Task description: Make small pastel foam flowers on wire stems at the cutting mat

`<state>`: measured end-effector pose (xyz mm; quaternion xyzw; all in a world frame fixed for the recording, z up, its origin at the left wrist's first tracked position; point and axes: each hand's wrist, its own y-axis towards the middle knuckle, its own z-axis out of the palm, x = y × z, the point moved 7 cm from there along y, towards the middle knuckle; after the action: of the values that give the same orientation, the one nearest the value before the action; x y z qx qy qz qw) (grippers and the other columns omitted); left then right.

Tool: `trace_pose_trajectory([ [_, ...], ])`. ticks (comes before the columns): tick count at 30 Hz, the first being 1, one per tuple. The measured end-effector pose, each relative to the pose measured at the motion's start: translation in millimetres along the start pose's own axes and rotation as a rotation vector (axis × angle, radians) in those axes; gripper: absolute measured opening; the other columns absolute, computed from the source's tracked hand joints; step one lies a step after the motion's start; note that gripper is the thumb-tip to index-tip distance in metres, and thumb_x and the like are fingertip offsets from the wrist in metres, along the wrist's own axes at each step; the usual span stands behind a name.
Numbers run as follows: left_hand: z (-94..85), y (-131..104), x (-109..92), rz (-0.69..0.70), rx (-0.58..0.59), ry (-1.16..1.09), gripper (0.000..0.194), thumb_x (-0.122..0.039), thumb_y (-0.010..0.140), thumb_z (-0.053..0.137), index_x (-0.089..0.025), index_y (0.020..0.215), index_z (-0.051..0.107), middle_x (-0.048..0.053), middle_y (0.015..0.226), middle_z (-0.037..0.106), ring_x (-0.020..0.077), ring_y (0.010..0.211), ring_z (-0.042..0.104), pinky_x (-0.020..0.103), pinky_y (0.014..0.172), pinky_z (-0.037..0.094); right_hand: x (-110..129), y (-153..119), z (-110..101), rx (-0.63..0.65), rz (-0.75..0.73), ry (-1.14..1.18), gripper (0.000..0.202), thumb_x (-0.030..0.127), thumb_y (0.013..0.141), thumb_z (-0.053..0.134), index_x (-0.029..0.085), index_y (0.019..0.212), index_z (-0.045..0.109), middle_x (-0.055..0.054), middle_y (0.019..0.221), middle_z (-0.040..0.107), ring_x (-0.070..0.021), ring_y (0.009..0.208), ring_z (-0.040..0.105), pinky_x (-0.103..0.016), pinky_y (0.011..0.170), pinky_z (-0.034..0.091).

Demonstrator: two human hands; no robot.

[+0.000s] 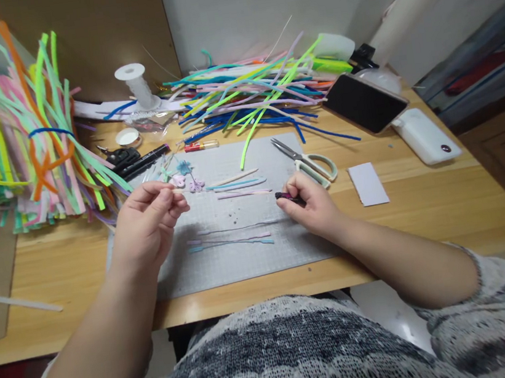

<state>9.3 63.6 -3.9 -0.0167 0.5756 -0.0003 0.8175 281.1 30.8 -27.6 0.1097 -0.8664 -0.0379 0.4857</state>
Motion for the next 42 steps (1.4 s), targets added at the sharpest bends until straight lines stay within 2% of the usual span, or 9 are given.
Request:
trace_pose_trajectory([
  [6,1.6,-0.8,0.4,-0.018,-0.023,-0.034,0.011,-0.023,0.068,0.078,-0.020,0.073,0.068,-0.002,0.066,0.067,0.0075,0.063,0.063,0.016,0.061,0.055,-1.6,1.9,-3.5,-0.033,0.001,0.027,0.029,0.033,0.080,0.062,0.024,0.073,0.035,0.003,0.069,0.041,-0.0138,0.065,0.038,-0.029,0.062,0.032],
  [10,2.4,-0.1,4.0,-0.070,-0.019,0.003,0.013,-0.020,0.065,0.078,-0.018,0.072,0.067,0.000,0.066,0.068,0.0089,0.062,0.064,0.019,0.061,0.055,-2.6,6.3,-14.8,-0.149,-0.031,0.077,0.027,0.030,0.081,0.061,0.023,0.073,0.036,0.003,0.070,0.039,-0.0136,0.066,0.037,-0.030,0.064,0.032],
  [17,11.9,-2.1,30.6,-0.266,0.119,0.271,0.018,-0.022,0.064,0.078,-0.015,0.072,0.063,-0.001,0.065,0.067,0.0105,0.060,0.063,0.021,0.061,0.051,-7.2,9.2,-29.2,-0.278,-0.057,0.163,0.027,0.032,0.083,0.059,0.023,0.072,0.036,0.004,0.070,0.035,-0.0132,0.066,0.035,-0.031,0.065,0.031],
  [21,12.4,0.2,37.5,-0.174,0.182,0.555,0.017,-0.028,0.070,0.072,-0.016,0.076,0.061,-0.001,0.066,0.065,0.0121,0.062,0.060,0.024,0.064,0.048,-6.8,9.0,-28.4,-0.262,-0.062,0.173,0.027,0.033,0.084,0.059,0.023,0.073,0.036,0.004,0.070,0.035,-0.0128,0.065,0.034,-0.030,0.064,0.030],
  [26,18.3,1.6,23.2,0.213,0.222,1.078,0.010,-0.028,0.077,0.063,-0.019,0.080,0.064,0.003,0.080,0.067,0.0180,0.075,0.060,0.031,0.073,0.046,-6.9,9.5,-27.5,-0.250,-0.048,0.166,0.027,0.034,0.084,0.058,0.023,0.072,0.036,0.004,0.070,0.035,-0.0130,0.065,0.035,-0.030,0.064,0.031],
  [29,27.5,-2.1,13.8,0.388,0.295,1.192,0.010,-0.027,0.079,0.061,-0.020,0.085,0.065,0.006,0.090,0.067,0.0226,0.091,0.059,0.037,0.085,0.044,-8.1,9.9,-26.8,-0.242,-0.031,0.158,0.028,0.035,0.084,0.058,0.023,0.072,0.035,0.004,0.070,0.035,-0.0130,0.065,0.035,-0.030,0.064,0.032],
  [31,31.6,-4.1,14.3,0.383,0.390,1.226,0.009,-0.027,0.079,0.061,-0.020,0.082,0.065,0.005,0.085,0.065,0.0225,0.088,0.058,0.037,0.083,0.043,-8.9,10.2,-26.4,-0.237,-0.023,0.160,0.029,0.036,0.084,0.058,0.023,0.072,0.035,0.004,0.070,0.035,-0.0129,0.065,0.035,-0.030,0.064,0.032],
  [36,36.1,-13.5,28.6,0.222,0.695,1.281,0.010,-0.029,0.079,0.062,-0.020,0.078,0.066,0.005,0.080,0.062,0.0210,0.081,0.057,0.034,0.074,0.044,-11.6,11.0,-25.0,-0.223,-0.012,0.166,0.029,0.035,0.084,0.058,0.023,0.072,0.036,0.004,0.070,0.035,-0.0129,0.065,0.034,-0.030,0.063,0.031],
  [42,38.7,-17.5,34.9,0.216,0.735,1.380,0.008,-0.020,0.082,0.056,-0.019,0.077,0.062,0.006,0.082,0.062,0.0211,0.081,0.056,0.034,0.075,0.043,-13.7,11.2,-23.2,-0.205,0.007,0.160,0.027,0.033,0.083,0.060,0.023,0.072,0.037,0.003,0.070,0.036,-0.0137,0.065,0.034,-0.030,0.062,0.031],
])
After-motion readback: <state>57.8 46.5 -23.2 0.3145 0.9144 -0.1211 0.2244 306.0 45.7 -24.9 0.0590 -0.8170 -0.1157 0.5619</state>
